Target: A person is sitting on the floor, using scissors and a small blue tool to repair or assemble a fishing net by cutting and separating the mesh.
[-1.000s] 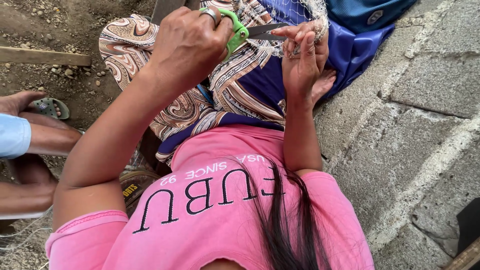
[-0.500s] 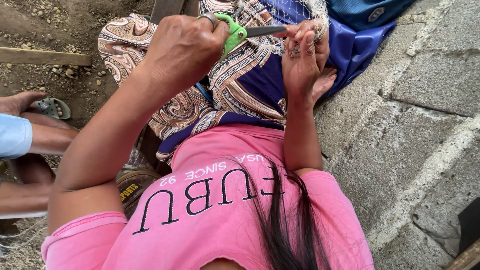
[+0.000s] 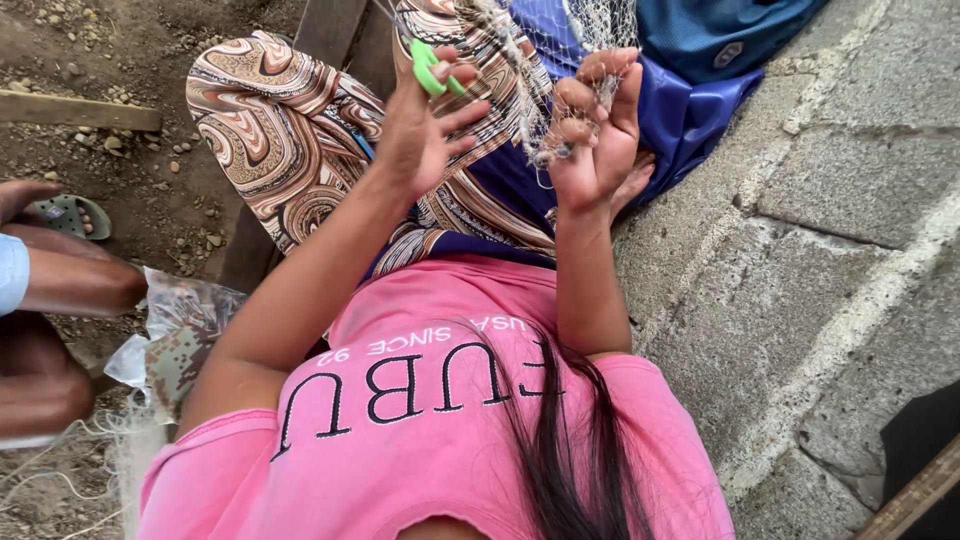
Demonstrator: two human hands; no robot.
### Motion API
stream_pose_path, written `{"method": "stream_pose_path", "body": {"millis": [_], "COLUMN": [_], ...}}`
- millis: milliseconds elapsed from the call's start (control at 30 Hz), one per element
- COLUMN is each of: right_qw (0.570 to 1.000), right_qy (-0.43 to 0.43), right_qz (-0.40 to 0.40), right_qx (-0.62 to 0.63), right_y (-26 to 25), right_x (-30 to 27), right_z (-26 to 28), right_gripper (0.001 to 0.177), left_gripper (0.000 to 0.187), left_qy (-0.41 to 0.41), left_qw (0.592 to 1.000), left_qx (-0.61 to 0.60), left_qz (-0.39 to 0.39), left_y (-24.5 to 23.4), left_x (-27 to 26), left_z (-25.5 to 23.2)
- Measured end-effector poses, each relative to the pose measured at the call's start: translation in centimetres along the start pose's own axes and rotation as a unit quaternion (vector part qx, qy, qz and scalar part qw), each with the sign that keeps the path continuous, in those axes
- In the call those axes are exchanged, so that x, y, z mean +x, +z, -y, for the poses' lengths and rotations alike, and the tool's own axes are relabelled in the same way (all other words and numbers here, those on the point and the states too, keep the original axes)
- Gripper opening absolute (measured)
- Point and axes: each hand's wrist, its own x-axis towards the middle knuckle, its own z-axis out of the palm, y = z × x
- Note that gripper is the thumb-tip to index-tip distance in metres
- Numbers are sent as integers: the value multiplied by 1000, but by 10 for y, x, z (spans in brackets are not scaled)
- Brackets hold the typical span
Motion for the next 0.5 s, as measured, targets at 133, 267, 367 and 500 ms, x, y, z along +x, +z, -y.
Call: {"method": "stream_pose_path", "body": {"millis": [133, 267, 367, 500], "right_qw": [996, 998, 954, 865], "right_qy": [32, -19, -135, -220], "right_qz": [2, -30, -116, -181], "right_qx": [80, -57, -240, -413], "right_y": [15, 4, -14, -26], "right_x": [-1, -2, 1, 9], "right_z": [-14, -5, 4, -13], "right_gripper": [23, 25, 14, 10], "left_gripper": [44, 35, 37, 41], "left_qy": [22, 59, 124, 191], "left_qw": [985, 960, 955, 955], "left_qx": [-161, -270, -271, -226], "left_qz": [61, 30, 12, -36], "left_y": [14, 18, -5, -50], "left_x": [23, 18, 4, -8], "left_z": [12, -17, -33, -22]}}
